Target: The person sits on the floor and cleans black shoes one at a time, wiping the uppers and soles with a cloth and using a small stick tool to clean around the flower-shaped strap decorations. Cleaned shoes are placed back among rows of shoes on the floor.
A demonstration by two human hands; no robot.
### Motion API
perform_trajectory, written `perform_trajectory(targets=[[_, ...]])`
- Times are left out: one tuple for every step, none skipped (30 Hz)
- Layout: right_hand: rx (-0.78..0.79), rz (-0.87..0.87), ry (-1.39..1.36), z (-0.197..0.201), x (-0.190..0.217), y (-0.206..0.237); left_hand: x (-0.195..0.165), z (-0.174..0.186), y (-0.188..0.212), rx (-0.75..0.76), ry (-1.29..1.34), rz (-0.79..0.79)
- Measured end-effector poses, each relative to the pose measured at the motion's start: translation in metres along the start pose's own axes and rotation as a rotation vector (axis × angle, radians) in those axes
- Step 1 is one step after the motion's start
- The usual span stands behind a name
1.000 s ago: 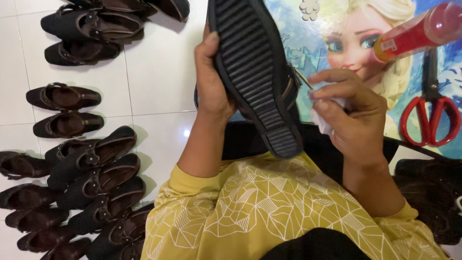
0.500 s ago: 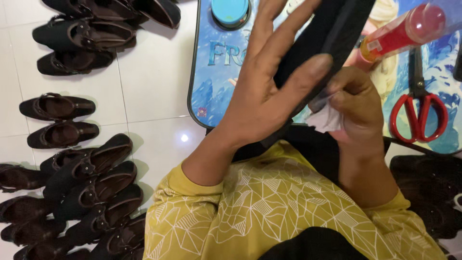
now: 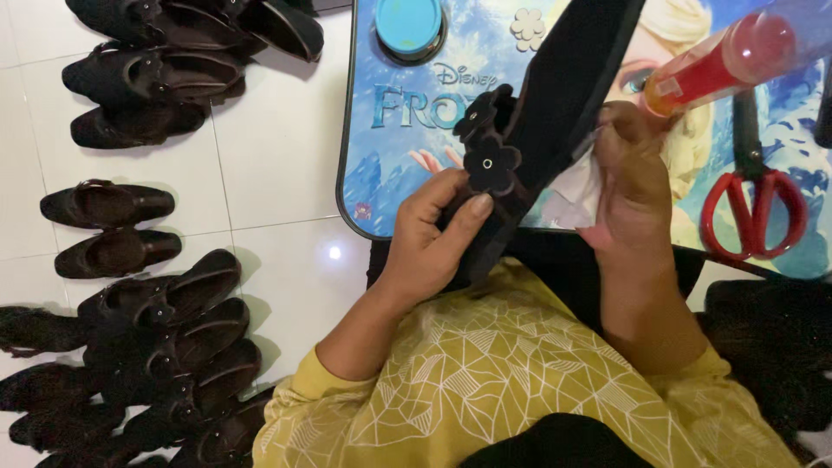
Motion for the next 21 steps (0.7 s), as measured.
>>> perform_trajectory(targets=[[-0.051, 0.004, 0.146, 0.003, 0.002, -0.002, 0.001, 0.003, 0.0, -0.04, -0.021, 0.001], [-0.104, 0.01, 0.292, 0.006, 0.005, -0.003, 0.001, 0.006, 0.0, -0.079, -0.042, 0.004], [-0.086, 0.084, 0.341, 0.0, 0.014, -0.003, 0.001, 0.009, 0.001, -0.119, -0.062, 0.009], [-0.069, 0.159, 0.391, -0.007, 0.026, 0.0, 0.001, 0.011, 0.002, -0.131, -0.05, 0.007], [-0.049, 0.242, 0.44, -0.015, 0.036, 0.003, 0.0, 0.012, 0.002, -0.14, -0.04, -0.002], [-0.071, 0.246, 0.443, -0.019, 0.038, 0.008, 0.0, 0.013, 0.003, -0.15, -0.028, -0.008], [-0.098, 0.243, 0.446, -0.023, 0.039, 0.015, -0.001, 0.012, 0.004, -0.14, -0.028, -0.022], [-0.016, 0.3, 0.592, -0.036, 0.042, 0.02, -0.001, 0.011, 0.006, -0.131, -0.027, -0.03], [0.056, 0.367, 0.737, -0.049, 0.045, 0.026, -0.001, 0.009, 0.007, -0.122, -0.026, -0.041], [0.252, 0.498, 1.017, -0.073, 0.043, 0.033, 0.002, 0.008, 0.007, -0.109, 0.004, -0.022], [0.457, 0.63, 1.291, -0.096, 0.036, 0.041, 0.005, 0.006, 0.005, -0.097, 0.034, -0.006], [0.426, 0.659, 1.315, -0.101, 0.036, 0.044, 0.008, 0.004, 0.004, -0.086, 0.063, 0.01], [0.396, 0.686, 1.334, -0.107, 0.034, 0.048, 0.011, 0.002, 0.003, -0.053, 0.14, 0.031], [0.368, 0.714, 1.352, -0.111, 0.035, 0.05, 0.015, -0.001, 0.0, -0.022, 0.22, 0.051], [0.38, 0.632, 1.326, -0.109, 0.033, 0.048, 0.019, -0.003, -0.001, 0.008, 0.3, 0.071], [0.391, 0.549, 1.3, -0.107, 0.032, 0.047, 0.023, -0.001, -0.002, 0.002, 0.319, 0.1], [0.401, 0.468, 1.276, -0.102, 0.033, 0.046, 0.026, 0.0, -0.004, -0.001, 0.337, 0.128], [0.445, 0.358, 1.227, -0.095, 0.033, 0.043, 0.03, 0.001, -0.005, -0.002, 0.357, 0.152], [0.487, 0.249, 1.173, -0.088, 0.034, 0.041, 0.03, 0.004, -0.005, -0.002, 0.369, 0.138], [0.526, 0.139, 1.117, -0.082, 0.031, 0.042, 0.029, 0.006, -0.004, 0.0, 0.379, 0.129], [0.419, 0.126, 1.06, -0.074, 0.035, 0.042, 0.029, 0.007, -0.004, 0.004, 0.391, 0.119]])
Point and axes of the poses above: each hand's wrist, its own y-axis away from the middle knuckle, its own z-axis out of the back of the hand, x = y × z, the point moved 8 cm from there along -y, towards the middle knuckle, and after that the axes turned 15 degrees about z, right-handed, at the moved point
